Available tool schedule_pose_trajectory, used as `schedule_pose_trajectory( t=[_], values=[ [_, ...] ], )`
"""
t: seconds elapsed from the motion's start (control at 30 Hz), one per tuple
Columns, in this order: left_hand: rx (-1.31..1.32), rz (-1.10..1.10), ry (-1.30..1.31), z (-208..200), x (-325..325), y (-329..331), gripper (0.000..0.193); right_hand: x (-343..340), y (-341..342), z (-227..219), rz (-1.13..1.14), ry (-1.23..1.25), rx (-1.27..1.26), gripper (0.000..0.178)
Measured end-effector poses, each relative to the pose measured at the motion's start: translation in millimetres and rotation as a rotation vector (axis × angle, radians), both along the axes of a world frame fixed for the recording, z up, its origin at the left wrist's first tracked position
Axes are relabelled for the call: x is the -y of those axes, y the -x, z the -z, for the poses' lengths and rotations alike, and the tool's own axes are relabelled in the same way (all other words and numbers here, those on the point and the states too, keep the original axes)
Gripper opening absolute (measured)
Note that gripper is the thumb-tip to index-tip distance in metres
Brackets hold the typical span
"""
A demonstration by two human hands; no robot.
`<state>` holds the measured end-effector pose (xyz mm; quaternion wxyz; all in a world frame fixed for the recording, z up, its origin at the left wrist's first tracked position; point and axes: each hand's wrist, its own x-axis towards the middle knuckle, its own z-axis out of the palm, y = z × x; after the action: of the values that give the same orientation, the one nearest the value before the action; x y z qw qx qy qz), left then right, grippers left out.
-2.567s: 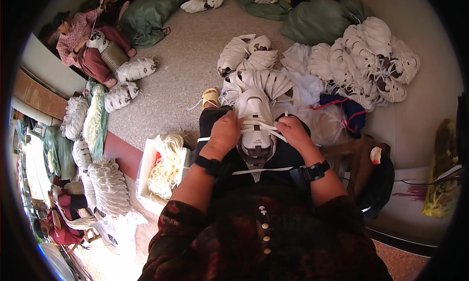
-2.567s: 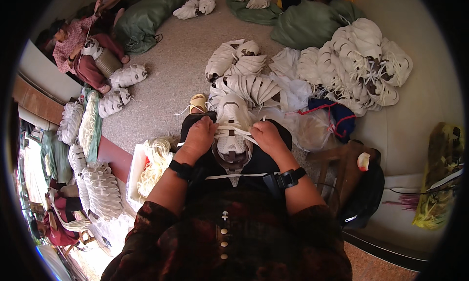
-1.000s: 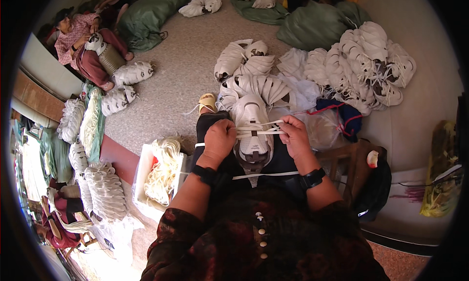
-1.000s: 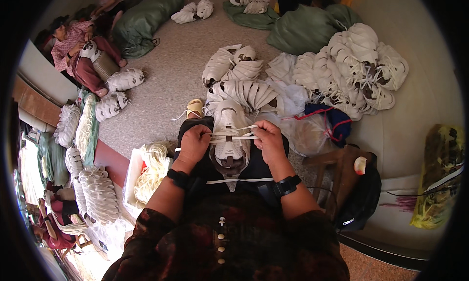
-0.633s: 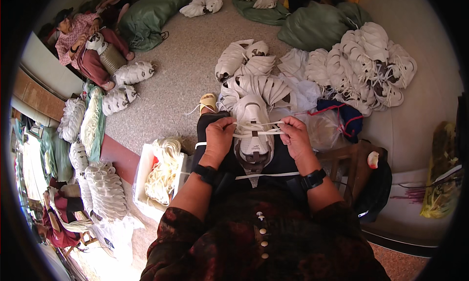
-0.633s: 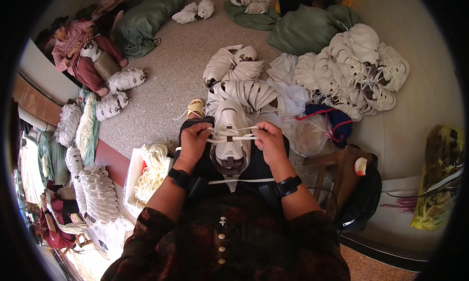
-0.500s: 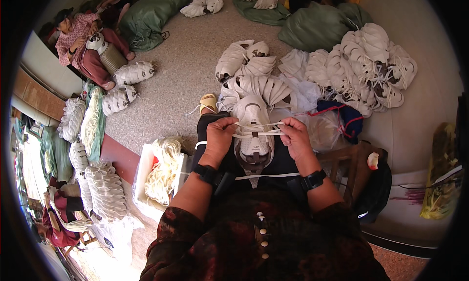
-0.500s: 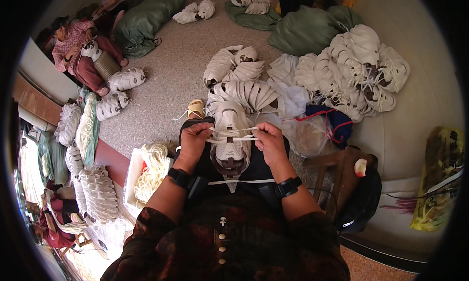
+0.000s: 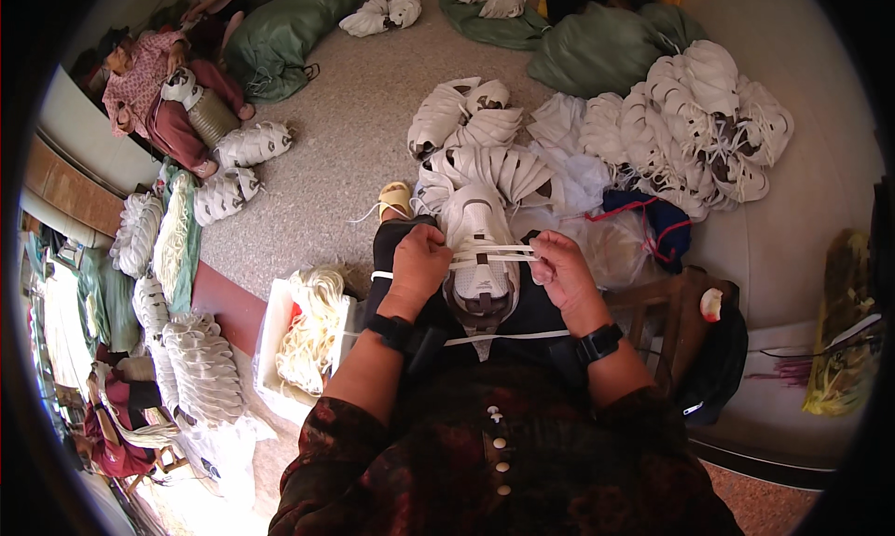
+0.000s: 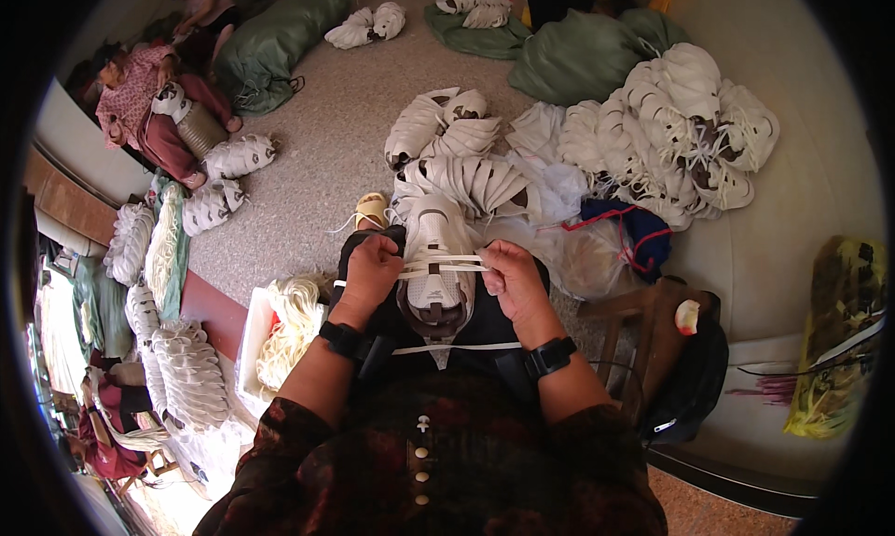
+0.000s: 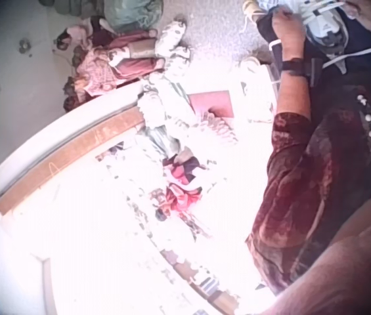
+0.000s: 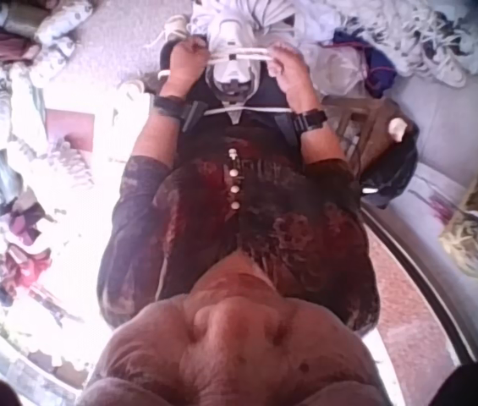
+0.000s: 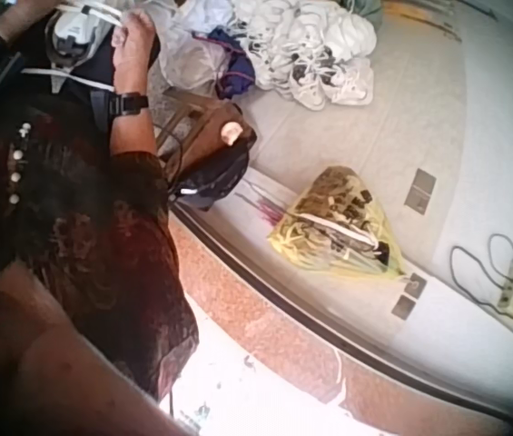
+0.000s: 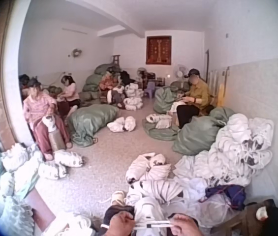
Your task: The recorder is threading laces through the eyelets of a white sneaker component in a large-scale manufacturing environment.
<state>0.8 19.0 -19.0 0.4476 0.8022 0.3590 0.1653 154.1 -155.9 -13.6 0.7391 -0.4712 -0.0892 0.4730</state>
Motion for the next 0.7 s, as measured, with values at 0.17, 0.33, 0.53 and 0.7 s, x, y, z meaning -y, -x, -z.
schedule_pose_trajectory(
  t=[0.17,0.33,0.53,0.7],
  values=[
    [0.017,-0.002,-0.4,7,8,4,0.012,-2,1,-1,0.059,0.146,0.08,0.013],
    [0.035,-0.009,-0.343,5,-8,26,0.009,12,-15,0,0.253,0.157,-0.039,0.012],
    [0.34,-0.384,-0.024,32,-94,122,0.001,69,-59,12,0.515,0.086,-0.113,0.017],
    [-0.031,-0.083,-0.34,28,-58,110,0.008,60,-58,10,0.205,0.577,1.002,0.016]
  ],
)
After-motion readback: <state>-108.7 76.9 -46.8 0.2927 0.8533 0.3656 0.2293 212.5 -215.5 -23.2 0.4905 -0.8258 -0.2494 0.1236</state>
